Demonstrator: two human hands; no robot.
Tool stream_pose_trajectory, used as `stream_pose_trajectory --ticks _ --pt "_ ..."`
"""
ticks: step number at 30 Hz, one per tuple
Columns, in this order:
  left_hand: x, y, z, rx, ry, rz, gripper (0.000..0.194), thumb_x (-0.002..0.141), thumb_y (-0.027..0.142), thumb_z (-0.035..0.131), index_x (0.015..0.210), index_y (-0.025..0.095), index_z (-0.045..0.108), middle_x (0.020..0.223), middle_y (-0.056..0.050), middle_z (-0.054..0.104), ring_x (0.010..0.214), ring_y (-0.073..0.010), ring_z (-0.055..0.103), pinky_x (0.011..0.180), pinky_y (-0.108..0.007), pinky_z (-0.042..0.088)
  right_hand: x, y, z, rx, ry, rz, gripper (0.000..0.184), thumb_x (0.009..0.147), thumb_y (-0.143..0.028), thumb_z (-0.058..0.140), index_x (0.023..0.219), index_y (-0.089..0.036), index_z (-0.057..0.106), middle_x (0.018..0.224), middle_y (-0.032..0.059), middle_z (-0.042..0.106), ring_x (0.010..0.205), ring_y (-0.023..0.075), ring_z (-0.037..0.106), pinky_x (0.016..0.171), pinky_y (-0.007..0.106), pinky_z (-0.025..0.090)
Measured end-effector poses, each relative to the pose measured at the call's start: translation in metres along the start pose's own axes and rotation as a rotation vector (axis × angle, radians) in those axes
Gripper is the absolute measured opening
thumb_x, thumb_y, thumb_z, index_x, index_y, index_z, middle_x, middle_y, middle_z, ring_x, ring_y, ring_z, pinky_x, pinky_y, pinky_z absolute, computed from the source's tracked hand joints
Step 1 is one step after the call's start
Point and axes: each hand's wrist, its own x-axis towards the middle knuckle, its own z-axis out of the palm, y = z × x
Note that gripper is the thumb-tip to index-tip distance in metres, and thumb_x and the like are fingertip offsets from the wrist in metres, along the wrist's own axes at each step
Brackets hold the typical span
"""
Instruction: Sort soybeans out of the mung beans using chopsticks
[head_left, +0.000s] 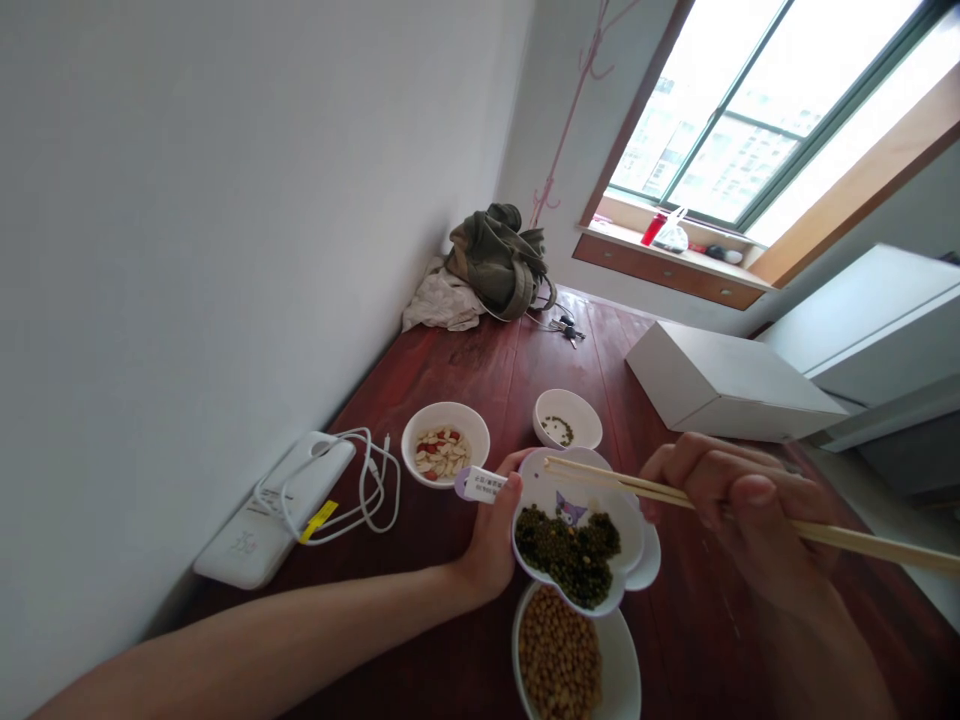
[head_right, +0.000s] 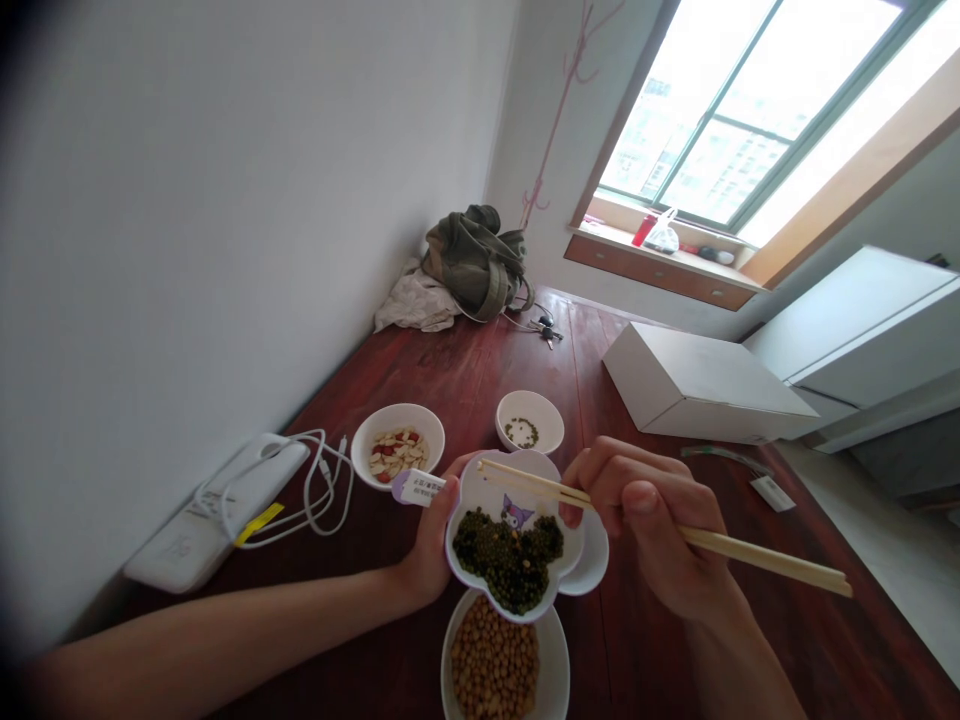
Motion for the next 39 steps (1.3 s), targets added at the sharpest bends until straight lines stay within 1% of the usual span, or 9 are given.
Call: stream_pose_trajectory --ticks 6,9,12,19,26,30,33,36,39 --pt "0.001 0.001 0.002 0.01 -0.017 0.021 0.064 0.105 0.074 0.062 0.139 0.021 0.073 0.132 -0.012 0.079 0.133 -0.037 0.067 0.113 -0.05 0.053 0.058 0.007 0.036 0.027 -0.157 0.024 0.046 0.115 -0.053 0.051 0.083 -0.024 0.064 0.085 0.0091 0.07 0.085 0.026 0.068 0.079 0.042 0.054" --pt "0.001 0.0 0.002 -0.013 -0.037 0.012 0.062 0.107 0.072 0.061 0.141 0.021 0.07 0.135 -0.012 0.078 0.136 -0.0363 0.066 0.116 -0.049 0.051 0.065 0.009 0.039 0.014 -0.2 0.066 0.047 0.114 -0.058 0.051 0.086 -0.024 0.065 0.09 0.0096 0.072 0.086 0.0256 0.068 0.08 0.042 0.054" --pt "0.001 -0.001 0.001 -0.008 -0.05 0.007 0.06 0.108 0.071 0.06 0.14 0.021 0.07 0.136 -0.012 0.078 0.136 -0.0365 0.066 0.117 -0.049 0.051 0.059 0.012 0.034 0.044 -0.147 0.063 0.046 0.115 -0.058 0.05 0.087 -0.024 0.065 0.089 0.0099 0.071 0.089 0.0269 0.07 0.082 0.044 0.056" --pt "0.002 -0.003 -0.001 -0.033 -0.021 0.0 0.055 0.108 0.069 0.06 0.134 0.022 0.073 0.134 -0.012 0.079 0.137 -0.0364 0.068 0.119 -0.05 0.051 0.022 0.011 0.013 0.101 0.118 -0.008 0.046 0.111 -0.056 0.058 0.082 -0.024 0.072 0.081 0.0085 0.063 0.082 0.029 0.068 0.077 0.046 0.055" --pt "0.003 -0.001 -0.001 0.036 -0.005 0.011 0.06 0.108 0.071 0.057 0.136 0.021 0.074 0.138 -0.013 0.078 0.146 -0.0377 0.061 0.124 -0.051 0.047 -0.033 0.018 -0.009 0.253 0.3 0.009 0.062 0.115 -0.057 0.04 0.074 -0.025 0.071 0.068 0.0045 0.048 0.063 0.0239 0.055 0.062 0.044 0.047" --pt "0.005 0.001 0.002 -0.005 0.035 0.015 0.063 0.106 0.072 0.061 0.141 0.021 0.072 0.135 -0.012 0.08 0.144 -0.0376 0.065 0.123 -0.05 0.049 -0.058 0.042 -0.029 0.319 0.423 0.072 0.07 0.117 -0.063 0.03 0.082 -0.025 0.077 0.071 0.0037 0.051 0.061 0.0206 0.058 0.051 0.036 0.041" --pt "0.008 0.002 0.004 -0.035 0.088 0.016 0.068 0.1 0.075 0.067 0.142 0.022 0.072 0.132 -0.011 0.082 0.142 -0.0382 0.067 0.123 -0.051 0.05 -0.075 0.068 -0.047 0.422 0.695 0.087 0.051 0.113 -0.065 0.049 0.1 -0.03 0.082 0.077 0.0014 0.061 0.064 0.0179 0.062 0.05 0.031 0.044" --pt "0.009 0.002 0.003 -0.014 0.163 0.026 0.068 0.097 0.076 0.071 0.139 0.024 0.074 0.128 -0.009 0.084 0.141 -0.037 0.068 0.125 -0.05 0.05 -0.088 0.09 -0.061 0.451 0.884 0.141 0.057 0.1 -0.081 0.063 0.099 -0.028 0.084 0.064 0.0002 0.066 0.057 0.0179 0.06 0.05 0.031 0.049" --pt "0.01 -0.002 -0.001 0.023 0.228 0.039 0.068 0.095 0.079 0.072 0.135 0.024 0.077 0.124 -0.008 0.085 0.139 -0.0355 0.07 0.124 -0.047 0.051 -0.092 0.104 -0.064 0.419 0.961 0.226 0.067 0.092 -0.089 0.068 0.084 -0.024 0.081 0.048 -0.0021 0.056 0.044 0.0147 0.05 0.04 0.027 0.041"
